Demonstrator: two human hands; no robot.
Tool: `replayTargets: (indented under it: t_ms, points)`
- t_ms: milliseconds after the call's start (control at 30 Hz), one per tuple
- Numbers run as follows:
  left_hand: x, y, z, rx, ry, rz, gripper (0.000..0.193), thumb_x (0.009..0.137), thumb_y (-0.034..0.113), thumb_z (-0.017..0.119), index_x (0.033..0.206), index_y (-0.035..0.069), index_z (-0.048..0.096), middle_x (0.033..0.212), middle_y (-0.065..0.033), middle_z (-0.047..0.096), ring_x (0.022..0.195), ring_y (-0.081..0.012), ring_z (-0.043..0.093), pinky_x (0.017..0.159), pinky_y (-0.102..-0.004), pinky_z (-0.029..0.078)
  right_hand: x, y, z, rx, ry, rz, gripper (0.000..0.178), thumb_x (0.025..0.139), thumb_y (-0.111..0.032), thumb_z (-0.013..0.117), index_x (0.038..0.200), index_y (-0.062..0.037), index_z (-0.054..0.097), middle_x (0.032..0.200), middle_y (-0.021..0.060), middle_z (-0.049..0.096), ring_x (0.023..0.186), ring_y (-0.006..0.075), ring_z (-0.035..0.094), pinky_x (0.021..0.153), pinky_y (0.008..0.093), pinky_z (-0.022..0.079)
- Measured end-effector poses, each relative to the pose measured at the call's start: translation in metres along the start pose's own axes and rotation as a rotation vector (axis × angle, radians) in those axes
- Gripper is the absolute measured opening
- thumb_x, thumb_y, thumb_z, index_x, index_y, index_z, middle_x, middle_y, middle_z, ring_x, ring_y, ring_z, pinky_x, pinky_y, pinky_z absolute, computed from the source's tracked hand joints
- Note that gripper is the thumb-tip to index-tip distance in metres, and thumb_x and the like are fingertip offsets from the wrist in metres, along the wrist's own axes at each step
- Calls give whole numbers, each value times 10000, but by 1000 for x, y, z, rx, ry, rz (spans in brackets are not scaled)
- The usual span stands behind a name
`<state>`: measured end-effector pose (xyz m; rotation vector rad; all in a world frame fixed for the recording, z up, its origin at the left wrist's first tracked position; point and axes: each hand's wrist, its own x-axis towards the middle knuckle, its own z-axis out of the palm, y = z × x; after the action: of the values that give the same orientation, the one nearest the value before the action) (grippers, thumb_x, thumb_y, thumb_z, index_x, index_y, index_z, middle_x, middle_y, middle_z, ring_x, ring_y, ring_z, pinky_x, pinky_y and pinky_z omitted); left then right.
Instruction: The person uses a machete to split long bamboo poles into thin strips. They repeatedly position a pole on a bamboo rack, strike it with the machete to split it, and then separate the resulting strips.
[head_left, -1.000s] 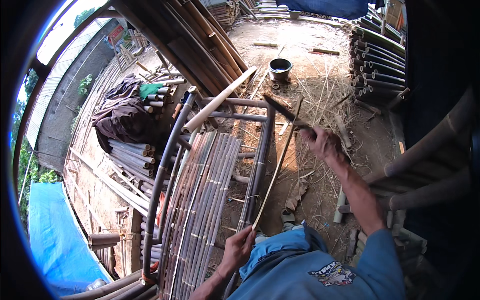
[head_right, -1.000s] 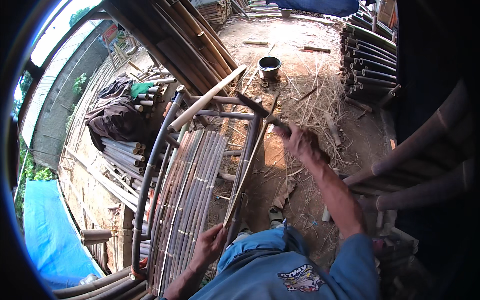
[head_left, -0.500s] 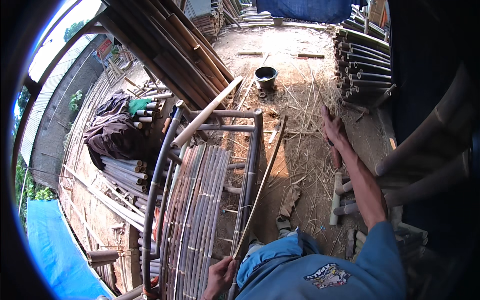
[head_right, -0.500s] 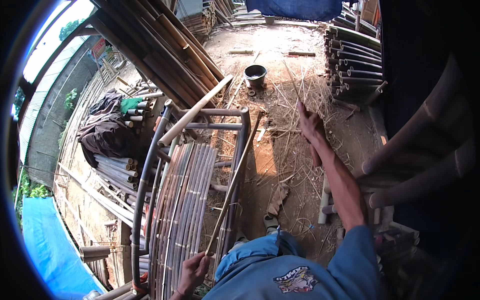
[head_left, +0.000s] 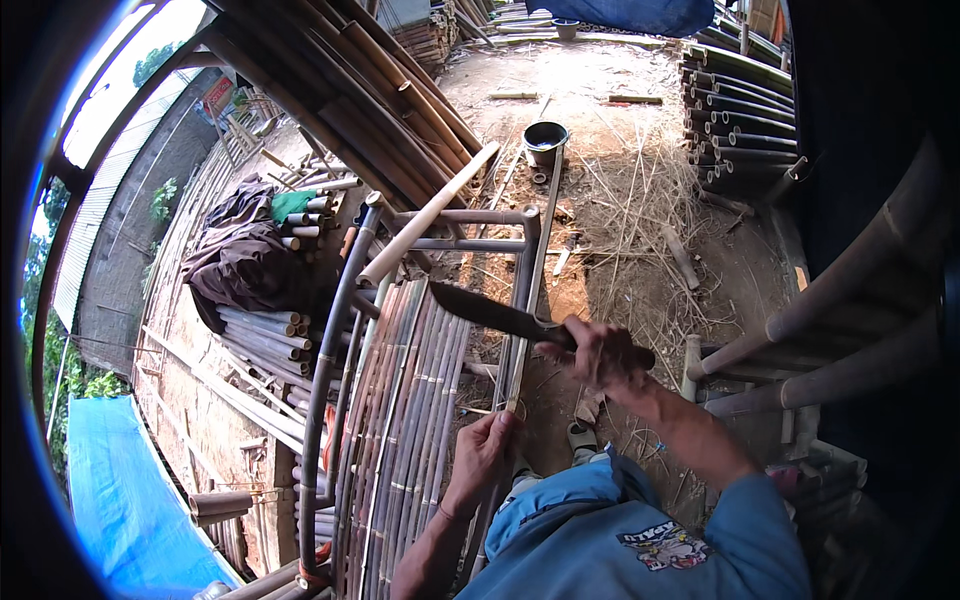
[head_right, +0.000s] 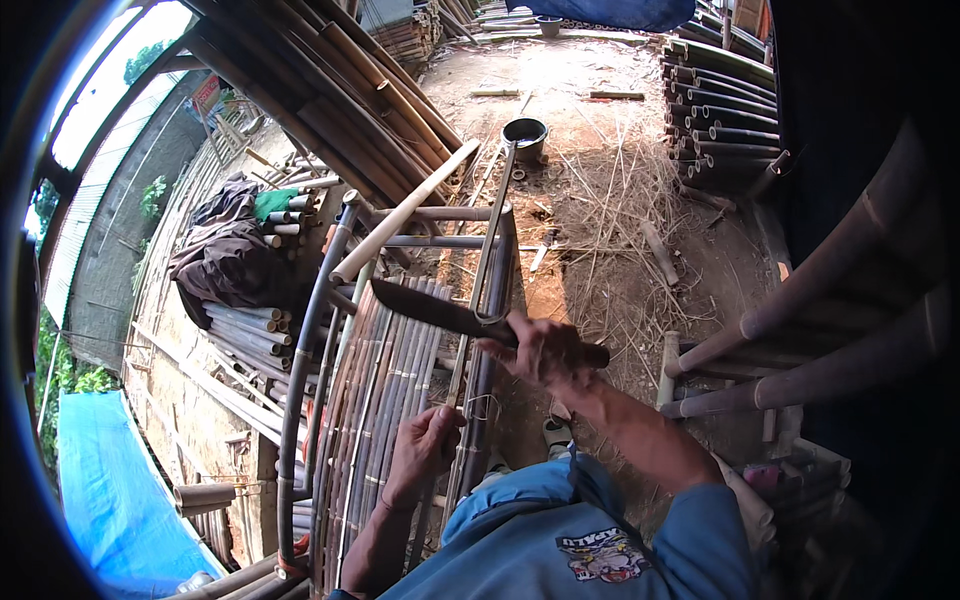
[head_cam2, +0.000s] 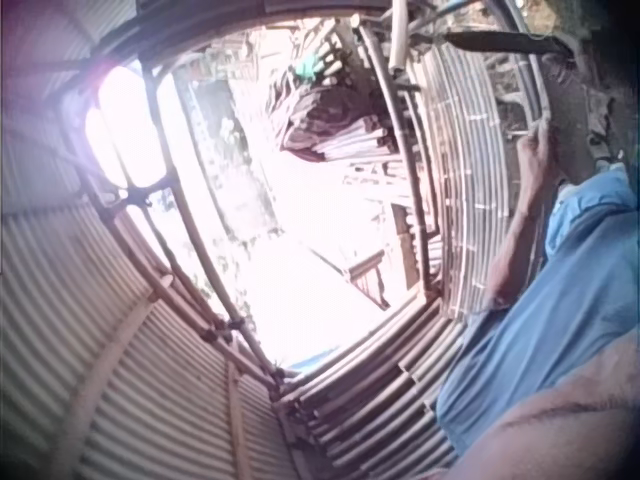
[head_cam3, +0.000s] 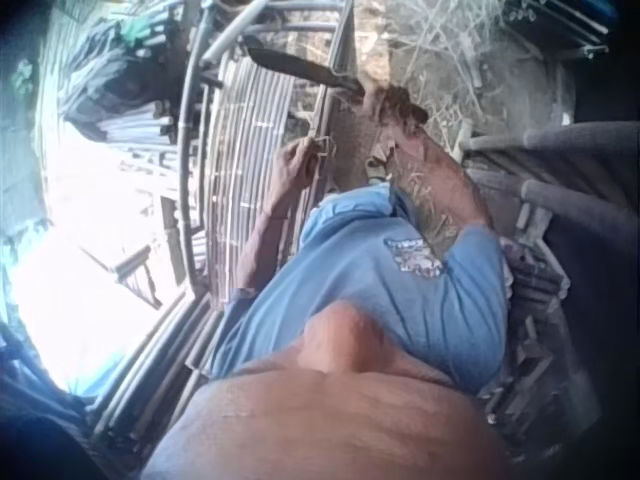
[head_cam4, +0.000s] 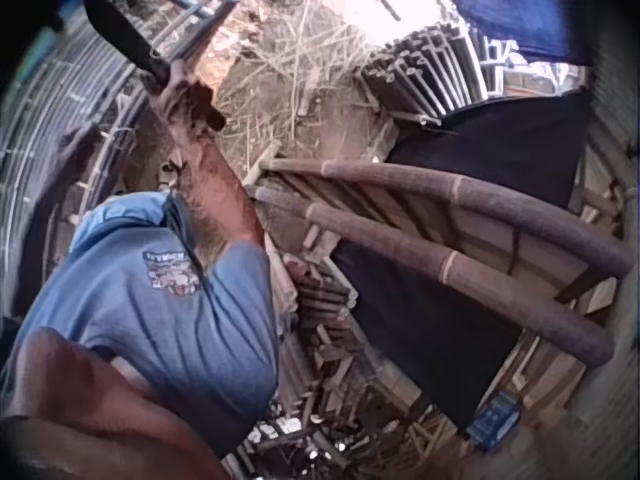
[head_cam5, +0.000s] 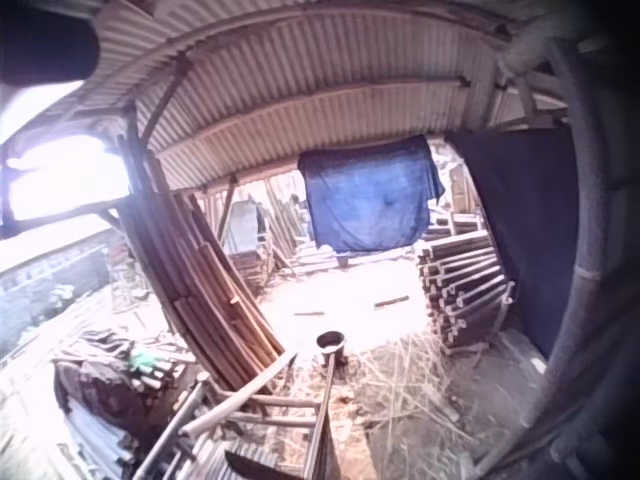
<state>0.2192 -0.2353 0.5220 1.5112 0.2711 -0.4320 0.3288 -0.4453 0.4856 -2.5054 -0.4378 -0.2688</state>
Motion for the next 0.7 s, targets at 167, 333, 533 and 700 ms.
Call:
replayTargets:
  t_ms: [167, 333, 533, 700]
  points:
    - [-53, -14, 0, -3, -60, -94, 335, 993, 307, 521, 930, 0, 639, 630, 64, 470, 553, -13, 400, 489, -179, 305, 34, 78, -36, -72, 64, 165, 640, 904, -696, 361, 836, -100, 584, 486, 54, 544, 428, 203, 576, 403, 377, 454]
    - [-91, -27, -16, 21, -71, -126, 318, 994, 290, 520, 949, 1, 646, 631, 59, 478, 554, -19, 408, 494, -187, 317, 52, 104, -70, -49, 161, 203, 598, 914, -656, 401, 931, -104, 630, 540, 90, 606, 510, 237, 637, 436, 386, 473]
    - [-106, -45, -33, 28, -39, -126, 303, 988, 284, 535, 940, 7, 648, 629, 59, 483, 548, -18, 410, 489, -189, 316, 27, 80, -46, -4, -5, 48, 620, 915, -654, 394, 910, -72, 609, 606, 94, 605, 560, 208, 633, 482, 386, 503]
    - [-108, -44, -35, 59, 8, -104, 315, 980, 298, 548, 902, 8, 643, 640, 63, 495, 558, -11, 406, 499, -184, 319, 67, 133, -76, 50, 117, 557, 742, 873, -769, 261, 686, -130, 590, 496, -7, 504, 469, 126, 544, 437, 383, 439]
